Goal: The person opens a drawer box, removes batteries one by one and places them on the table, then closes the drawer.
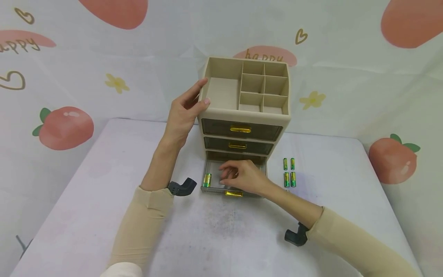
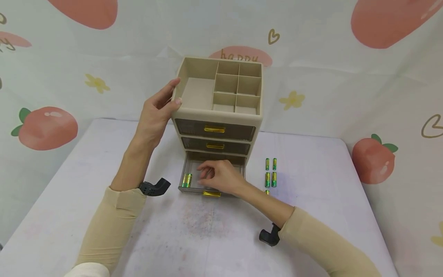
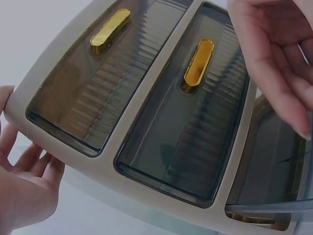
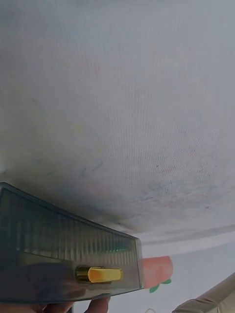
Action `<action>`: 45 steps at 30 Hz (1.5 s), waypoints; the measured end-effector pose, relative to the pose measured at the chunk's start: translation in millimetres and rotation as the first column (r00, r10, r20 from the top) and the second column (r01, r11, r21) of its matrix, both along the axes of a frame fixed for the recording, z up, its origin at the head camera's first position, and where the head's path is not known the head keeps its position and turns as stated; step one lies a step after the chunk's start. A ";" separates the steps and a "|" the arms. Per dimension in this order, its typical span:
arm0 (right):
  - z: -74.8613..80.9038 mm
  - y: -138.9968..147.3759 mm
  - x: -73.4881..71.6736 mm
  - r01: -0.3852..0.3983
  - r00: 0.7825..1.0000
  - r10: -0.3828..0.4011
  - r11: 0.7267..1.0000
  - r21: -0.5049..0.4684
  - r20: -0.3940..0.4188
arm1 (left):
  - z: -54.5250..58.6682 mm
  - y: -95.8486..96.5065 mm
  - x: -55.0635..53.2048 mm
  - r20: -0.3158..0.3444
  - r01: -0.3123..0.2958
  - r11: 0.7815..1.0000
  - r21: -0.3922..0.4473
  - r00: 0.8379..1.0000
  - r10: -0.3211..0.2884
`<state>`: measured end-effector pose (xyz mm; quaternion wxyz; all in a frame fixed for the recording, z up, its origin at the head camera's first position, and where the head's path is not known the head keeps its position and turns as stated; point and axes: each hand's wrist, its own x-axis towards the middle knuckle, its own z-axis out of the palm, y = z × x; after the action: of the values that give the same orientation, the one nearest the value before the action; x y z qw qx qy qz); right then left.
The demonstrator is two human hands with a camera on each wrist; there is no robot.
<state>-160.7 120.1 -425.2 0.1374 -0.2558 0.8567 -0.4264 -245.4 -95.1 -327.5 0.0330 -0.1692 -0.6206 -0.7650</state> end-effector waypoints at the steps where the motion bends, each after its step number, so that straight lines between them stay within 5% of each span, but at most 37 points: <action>1: -0.3 -1.3 -0.6 -0.005 1.000 0.005 1.000 -0.003 0.007 | 0.1 -0.1 0.0 0.000 0.001 1.000 0.001 1.000 -0.001; 21: -15.4 -20.4 -12.8 -0.091 0.996 0.089 0.995 0.046 0.031 | -0.3 0.7 -0.4 0.016 0.009 1.000 0.020 1.000 -0.009; 45: -19.9 -36.1 -19.1 -0.092 0.996 0.090 0.983 0.159 0.024 | -0.9 0.2 -1.0 -0.001 0.000 1.000 0.018 1.000 0.000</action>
<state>-179.8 84.0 -445.1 0.1840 -0.2791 0.8743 -0.3518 -246.4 -94.9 -328.3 0.0347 -0.1693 -0.6137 -0.7704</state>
